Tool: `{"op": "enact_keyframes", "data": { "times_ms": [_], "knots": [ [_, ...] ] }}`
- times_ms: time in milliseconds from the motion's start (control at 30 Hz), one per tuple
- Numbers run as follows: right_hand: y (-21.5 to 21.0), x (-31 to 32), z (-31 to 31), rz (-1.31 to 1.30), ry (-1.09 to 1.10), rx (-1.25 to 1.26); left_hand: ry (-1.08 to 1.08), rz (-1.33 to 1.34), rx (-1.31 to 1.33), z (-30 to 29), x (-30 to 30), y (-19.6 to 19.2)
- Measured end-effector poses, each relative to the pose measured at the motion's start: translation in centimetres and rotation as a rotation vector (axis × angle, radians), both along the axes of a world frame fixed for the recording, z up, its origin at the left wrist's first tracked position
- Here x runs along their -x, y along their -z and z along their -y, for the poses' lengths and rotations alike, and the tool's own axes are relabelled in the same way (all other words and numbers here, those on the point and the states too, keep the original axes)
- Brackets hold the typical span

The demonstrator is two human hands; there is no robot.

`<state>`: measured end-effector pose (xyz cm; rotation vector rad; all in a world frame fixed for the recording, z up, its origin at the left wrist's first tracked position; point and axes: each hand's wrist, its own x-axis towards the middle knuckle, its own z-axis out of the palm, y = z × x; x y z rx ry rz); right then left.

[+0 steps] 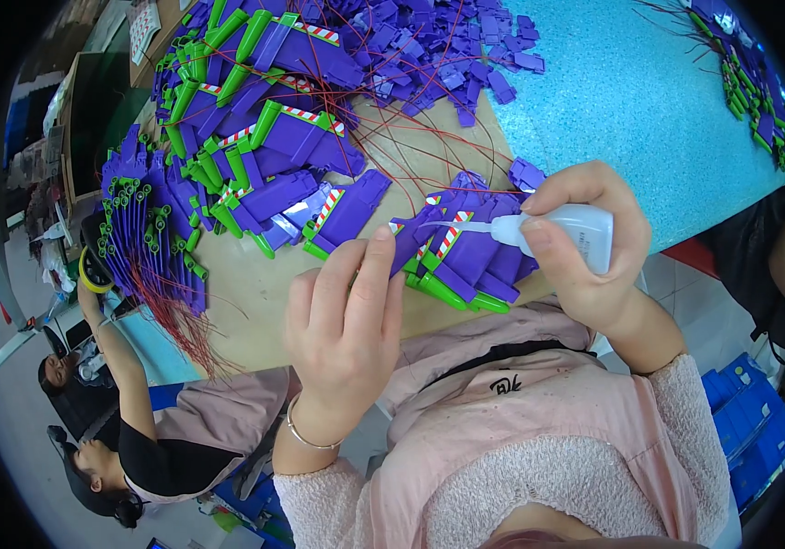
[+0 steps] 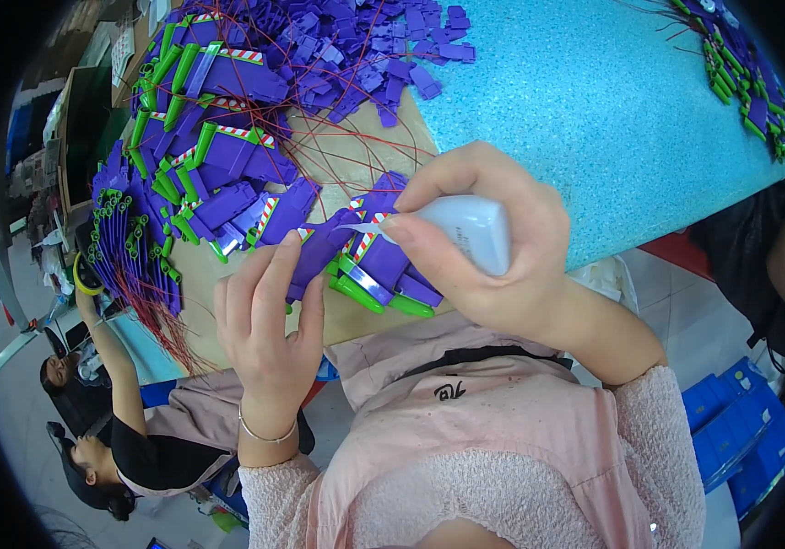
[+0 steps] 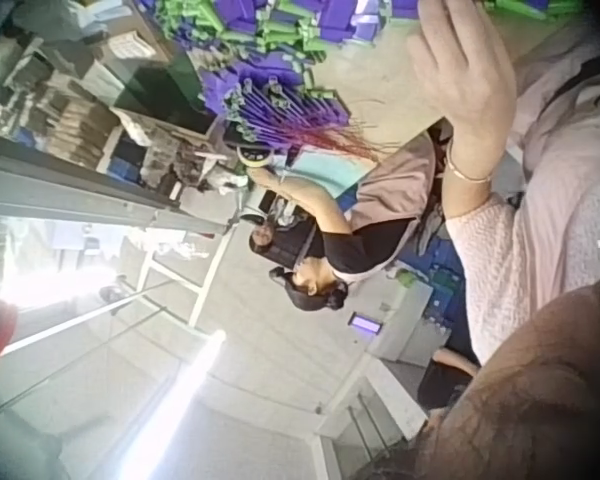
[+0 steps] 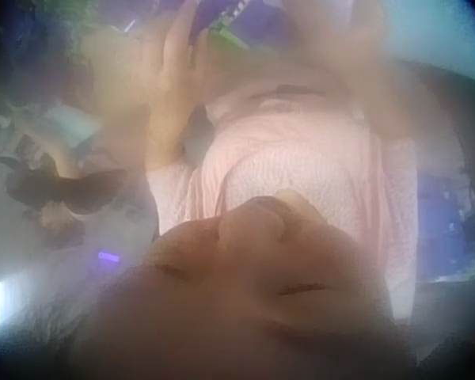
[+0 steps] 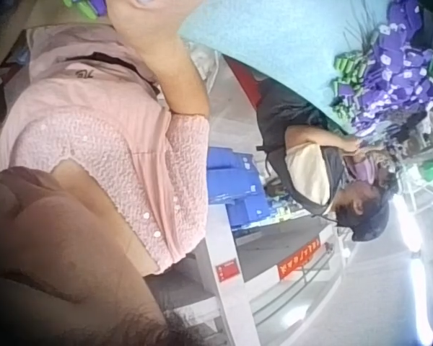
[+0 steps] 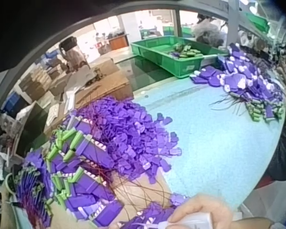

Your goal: The person glues small purple and green plastic or foam parts together by hand at a workbench, using a glue bottle to apply adhesive.

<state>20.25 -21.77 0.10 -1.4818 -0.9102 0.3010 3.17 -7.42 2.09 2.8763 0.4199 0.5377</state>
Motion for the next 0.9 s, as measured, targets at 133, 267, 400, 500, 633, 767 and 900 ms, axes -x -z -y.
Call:
{"op": "enact_keyframes", "data": {
  "times_ms": [133, 267, 400, 500, 633, 767, 900],
  "knots": [
    [0.2, 0.0, 0.4, -0.023, 0.001, 0.021, 0.015, -0.003, 0.001, 0.0, 0.2, 0.0],
    [0.2, -0.2, 0.9, -0.145, 0.072, -0.031, -0.031, 0.031, 0.032, -0.6, -0.1, 1.1],
    [0.3, -0.4, 1.0, -0.112, 0.069, -0.013, 0.007, -0.042, 0.221, 0.1, 0.0, 3.3],
    [0.4, -0.4, 1.0, -0.106, 0.073, 0.025, 0.087, 0.008, 0.307, 1.4, 0.0, 3.0],
    [0.4, -0.3, 1.0, -0.11, 0.078, 0.047, 0.013, -0.029, 0.242, 0.5, 0.2, 2.3],
    [0.0, -0.2, 0.9, -0.125, 0.074, 0.088, -0.231, -0.041, -0.025, -1.7, 0.4, 3.0],
    [0.1, -0.2, 1.0, -0.13, 0.08, 0.091, -0.253, -0.087, 0.044, -1.4, 0.9, 2.8]
  ]
}}
